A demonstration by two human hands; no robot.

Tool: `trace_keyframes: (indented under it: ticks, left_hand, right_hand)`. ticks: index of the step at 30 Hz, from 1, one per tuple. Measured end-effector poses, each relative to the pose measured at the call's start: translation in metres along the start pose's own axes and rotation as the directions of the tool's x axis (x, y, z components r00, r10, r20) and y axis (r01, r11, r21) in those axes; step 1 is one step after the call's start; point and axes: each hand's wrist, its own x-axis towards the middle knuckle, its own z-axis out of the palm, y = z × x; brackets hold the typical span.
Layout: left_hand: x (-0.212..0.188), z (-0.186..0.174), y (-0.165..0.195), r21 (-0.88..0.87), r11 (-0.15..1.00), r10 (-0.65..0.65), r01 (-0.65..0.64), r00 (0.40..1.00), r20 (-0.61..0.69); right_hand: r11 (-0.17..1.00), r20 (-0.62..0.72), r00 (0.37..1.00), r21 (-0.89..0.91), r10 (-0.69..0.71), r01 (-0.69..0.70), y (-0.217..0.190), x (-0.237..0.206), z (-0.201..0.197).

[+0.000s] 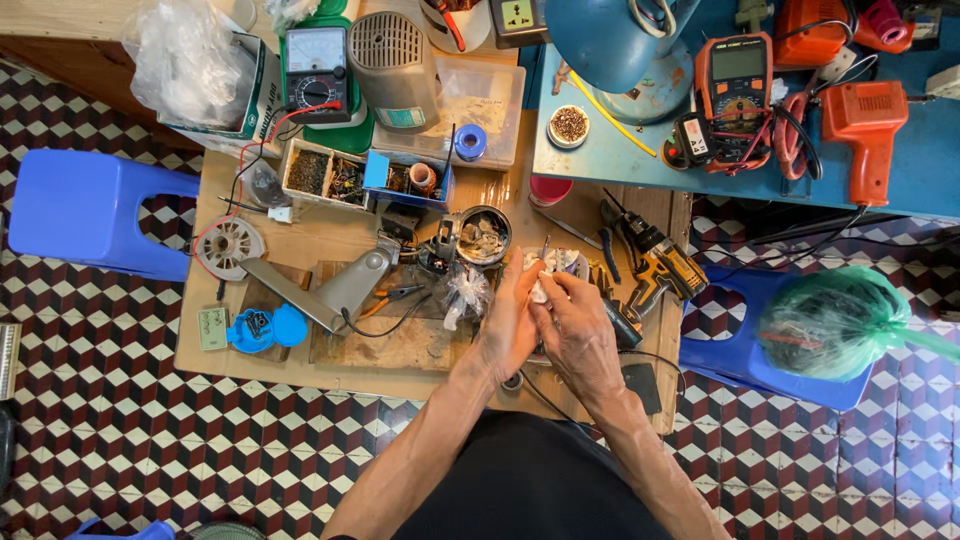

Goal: The person disassembles a small cylindrical electrical component, removes internal parts, and wipes them with a cloth. They then use a flashlight to inspect the interior and a screwdriver to adjust internal elements before reassembling the component.

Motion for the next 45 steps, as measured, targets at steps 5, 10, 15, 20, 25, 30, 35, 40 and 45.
trace_keyframes:
  ticks: [5,10,15,20,25,30,35,40,45]
  left_hand:
    - [-0.008,0.002,0.010,0.027,0.997,-0.077,0.076,0.997,0.030]
    - [-0.004,0.012,0.016,0.420,0.905,0.058,-0.070,0.997,0.041]
    - [-0.013,0.029,-0.005,0.367,0.906,0.163,-0.211,0.974,0.158]
    - [-0.013,0.034,-0.030,0.613,0.748,0.333,-0.255,0.943,-0.014]
    - [0.014,0.028,-0.051,0.404,0.813,0.479,-0.420,0.876,-0.053]
    - [0.017,0.021,-0.048,0.287,0.874,0.423,-0.392,0.905,-0.052]
    - [-0.006,0.039,-0.047,0.488,0.771,0.436,-0.410,0.898,0.067]
    - [-0.027,0.040,-0.023,0.379,0.802,0.480,-0.463,0.876,0.053]
    - [-0.031,0.015,0.024,0.229,0.906,0.321,-0.357,0.930,0.178]
  right_hand:
    - [0.801,0.126,0.934,0.483,0.335,-0.353,0.038,-0.005,0.011]
    - [0.064,0.437,0.748,0.842,0.500,-0.535,0.077,0.006,0.004]
    - [-0.131,0.509,0.704,0.845,0.495,-0.519,0.067,0.005,-0.001]
    - [-0.115,0.489,0.681,0.848,0.545,-0.518,0.050,0.001,-0.011]
    - [0.453,0.324,0.724,0.608,0.608,-0.652,0.033,-0.003,-0.044]
    - [0.788,0.026,0.875,0.424,0.483,-0.447,0.014,-0.011,-0.079]
    - [0.868,-0.036,0.964,0.444,0.264,-0.221,0.004,0.000,-0.069]
    - [0.763,0.070,0.926,0.545,0.371,-0.347,-0.011,0.008,-0.041]
    - [0.685,0.007,0.870,0.614,0.494,-0.393,-0.039,0.015,-0.001]
